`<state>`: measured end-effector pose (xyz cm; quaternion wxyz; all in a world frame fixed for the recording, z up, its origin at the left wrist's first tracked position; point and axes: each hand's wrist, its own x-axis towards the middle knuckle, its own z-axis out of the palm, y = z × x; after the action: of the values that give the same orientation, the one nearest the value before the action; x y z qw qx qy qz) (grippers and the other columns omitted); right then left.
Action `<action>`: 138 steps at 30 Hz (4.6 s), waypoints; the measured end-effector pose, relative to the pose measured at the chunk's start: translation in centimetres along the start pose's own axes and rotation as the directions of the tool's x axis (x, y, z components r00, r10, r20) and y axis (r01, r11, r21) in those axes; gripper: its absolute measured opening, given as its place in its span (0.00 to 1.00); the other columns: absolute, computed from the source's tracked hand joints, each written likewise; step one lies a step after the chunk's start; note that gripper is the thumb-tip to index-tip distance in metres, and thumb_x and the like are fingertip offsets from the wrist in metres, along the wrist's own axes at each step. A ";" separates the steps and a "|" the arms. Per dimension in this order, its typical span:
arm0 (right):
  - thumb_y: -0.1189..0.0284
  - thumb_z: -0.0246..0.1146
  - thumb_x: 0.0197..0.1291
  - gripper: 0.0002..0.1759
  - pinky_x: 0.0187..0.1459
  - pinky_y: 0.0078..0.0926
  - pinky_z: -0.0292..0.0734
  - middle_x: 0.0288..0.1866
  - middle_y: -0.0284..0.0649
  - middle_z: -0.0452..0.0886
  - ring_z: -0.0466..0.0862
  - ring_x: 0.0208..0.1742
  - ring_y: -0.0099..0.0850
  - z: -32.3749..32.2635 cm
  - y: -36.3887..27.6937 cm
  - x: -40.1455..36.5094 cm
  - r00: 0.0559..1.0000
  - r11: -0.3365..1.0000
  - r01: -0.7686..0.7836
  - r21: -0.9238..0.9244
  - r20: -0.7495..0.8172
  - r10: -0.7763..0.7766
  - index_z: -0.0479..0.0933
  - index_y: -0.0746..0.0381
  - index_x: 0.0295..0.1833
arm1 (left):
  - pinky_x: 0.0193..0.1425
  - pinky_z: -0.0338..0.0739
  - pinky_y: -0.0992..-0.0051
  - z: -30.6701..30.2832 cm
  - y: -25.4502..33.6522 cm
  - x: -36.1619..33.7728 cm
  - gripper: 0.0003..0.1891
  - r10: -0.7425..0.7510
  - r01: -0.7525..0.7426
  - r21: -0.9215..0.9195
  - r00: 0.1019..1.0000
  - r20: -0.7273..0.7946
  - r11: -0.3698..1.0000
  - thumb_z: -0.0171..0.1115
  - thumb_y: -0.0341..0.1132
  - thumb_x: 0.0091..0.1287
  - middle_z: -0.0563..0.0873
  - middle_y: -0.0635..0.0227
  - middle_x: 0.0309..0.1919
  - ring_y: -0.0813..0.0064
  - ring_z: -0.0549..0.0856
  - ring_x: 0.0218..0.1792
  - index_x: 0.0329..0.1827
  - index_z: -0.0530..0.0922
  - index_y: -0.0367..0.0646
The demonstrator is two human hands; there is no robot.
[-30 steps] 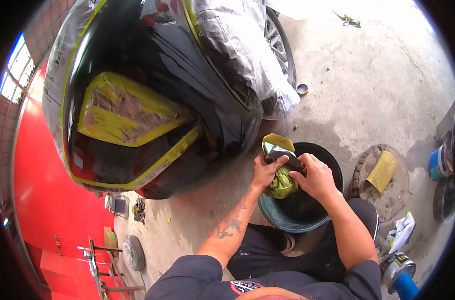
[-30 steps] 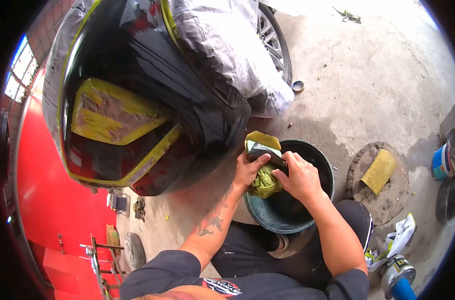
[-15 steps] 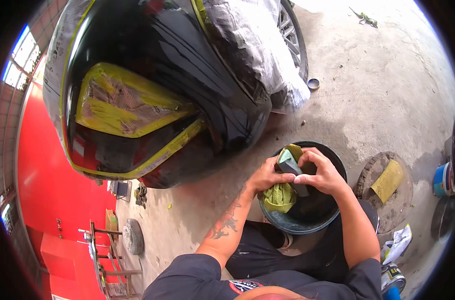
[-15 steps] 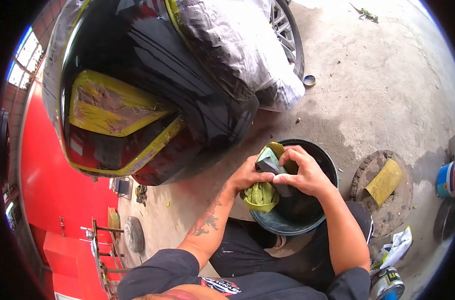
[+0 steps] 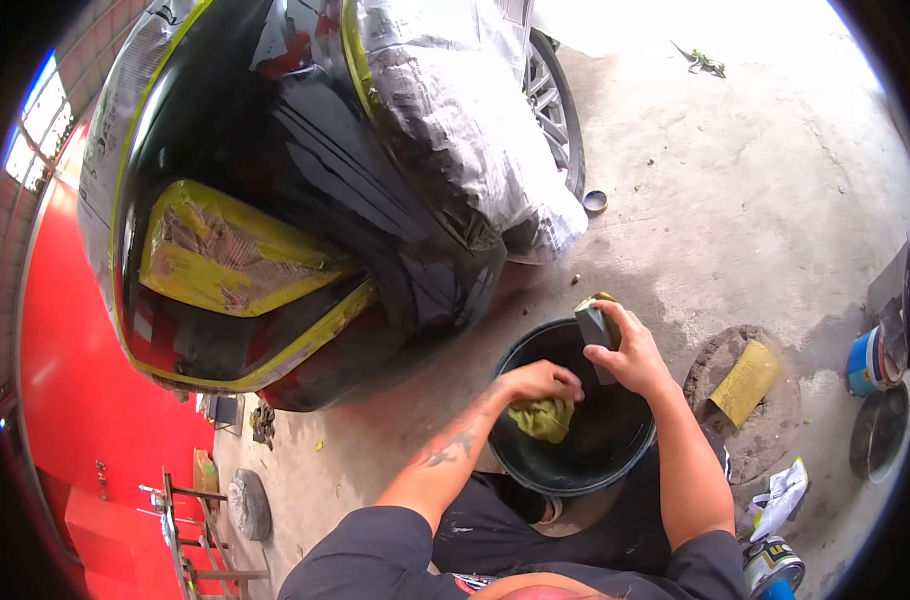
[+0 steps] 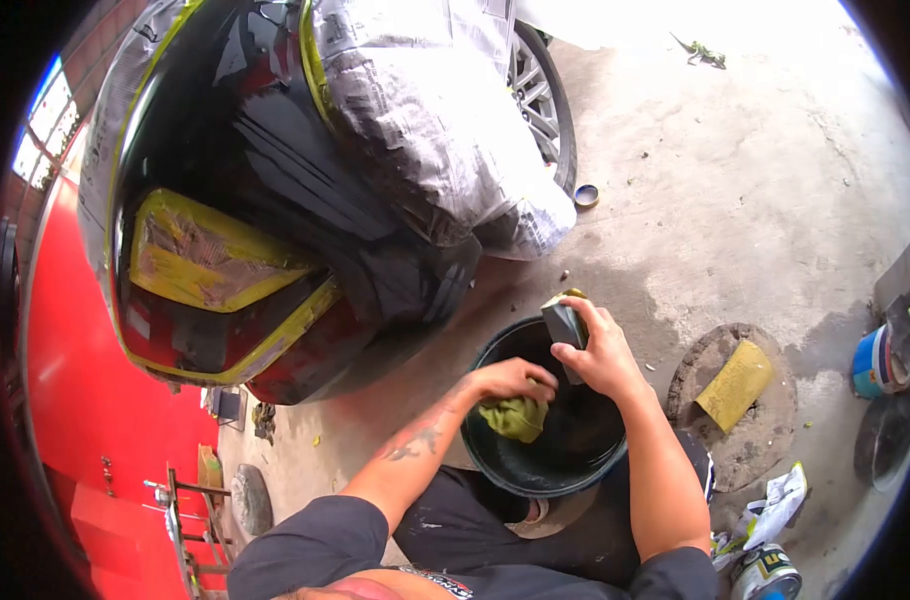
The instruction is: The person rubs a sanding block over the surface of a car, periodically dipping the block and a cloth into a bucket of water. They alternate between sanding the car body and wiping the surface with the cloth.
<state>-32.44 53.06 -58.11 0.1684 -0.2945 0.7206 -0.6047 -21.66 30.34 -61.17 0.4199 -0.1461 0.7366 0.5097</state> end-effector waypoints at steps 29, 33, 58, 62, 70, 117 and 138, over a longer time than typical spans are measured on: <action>0.51 0.51 0.83 0.23 0.39 0.31 0.85 0.54 0.41 0.86 0.89 0.43 0.30 0.7 1.5 0.7 0.943 0.571 -0.333 0.751 0.250 0.220 0.72 0.56 0.69 | 0.58 0.85 0.63 3.6 11.6 -16.2 0.22 0.608 0.004 0.781 0.626 -0.488 0.624 0.76 0.43 0.51 0.90 0.63 0.49 0.56 0.90 0.50 0.50 0.88 0.48; 0.53 0.53 0.83 0.22 0.39 0.30 0.85 0.53 0.40 0.86 0.88 0.43 0.29 0.4 1.9 0.4 0.943 0.615 -0.329 0.716 0.219 0.249 0.72 0.56 0.69 | 0.46 0.86 0.63 0.3 19.7 -23.8 0.19 0.904 0.252 0.918 0.224 -0.363 0.306 0.77 0.39 0.52 0.90 0.68 0.45 0.62 0.90 0.43 0.49 0.88 0.55; 0.67 0.70 0.66 0.29 0.68 0.52 0.72 0.68 0.57 0.75 0.75 0.66 0.60 9.8 -26.4 15.4 0.563 0.668 0.730 -0.147 -0.425 -0.709 0.71 0.59 0.70 | 0.58 0.84 0.53 7.1 3.9 -11.2 0.20 0.297 0.137 0.588 0.759 -0.579 0.797 0.73 0.44 0.58 0.90 0.64 0.48 0.56 0.90 0.53 0.54 0.89 0.57; 0.66 0.70 0.66 0.27 0.64 0.52 0.73 0.67 0.55 0.76 0.77 0.64 0.58 12.4 -25.9 16.9 0.475 0.659 0.698 -0.282 -0.507 -0.720 0.74 0.56 0.69 | 0.59 0.83 0.53 5.9 5.7 -12.7 0.20 0.273 0.098 0.537 0.776 -0.569 0.838 0.73 0.43 0.59 0.90 0.65 0.48 0.56 0.89 0.54 0.56 0.89 0.57; 0.65 0.69 0.66 0.22 0.59 0.51 0.73 0.64 0.48 0.78 0.78 0.60 0.55 12.1 -28.1 18.8 0.433 0.701 0.629 -0.335 -0.598 -0.675 0.80 0.50 0.64 | 0.58 0.83 0.54 4.8 5.3 -13.2 0.20 0.325 0.071 0.596 0.783 -0.530 0.800 0.74 0.43 0.59 0.89 0.66 0.48 0.56 0.88 0.54 0.57 0.89 0.59; 0.70 0.66 0.71 0.17 0.62 0.49 0.74 0.57 0.53 0.82 0.80 0.60 0.55 13.3 -24.6 15.9 0.290 0.503 0.771 -0.392 -0.487 -0.824 0.80 0.62 0.63 | 0.58 0.82 0.55 5.0 5.1 -12.3 0.16 0.466 -0.063 0.706 0.792 -0.395 0.706 0.74 0.41 0.59 0.90 0.66 0.47 0.58 0.88 0.53 0.51 0.90 0.53; 0.67 0.68 0.65 0.20 0.58 0.51 0.71 0.60 0.46 0.77 0.76 0.58 0.52 13.8 -24.9 17.5 0.384 0.655 0.651 -0.383 -0.579 -0.720 0.78 0.51 0.62 | 0.56 0.83 0.55 5.4 4.6 -13.1 0.17 0.499 -0.080 0.712 0.768 -0.402 0.697 0.74 0.41 0.58 0.90 0.66 0.45 0.57 0.88 0.51 0.51 0.89 0.53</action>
<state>-32.16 29.02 -34.88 -0.3908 -0.3251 0.5673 -0.6478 -14.15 34.28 -48.91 0.1137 -0.0090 0.9707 0.2113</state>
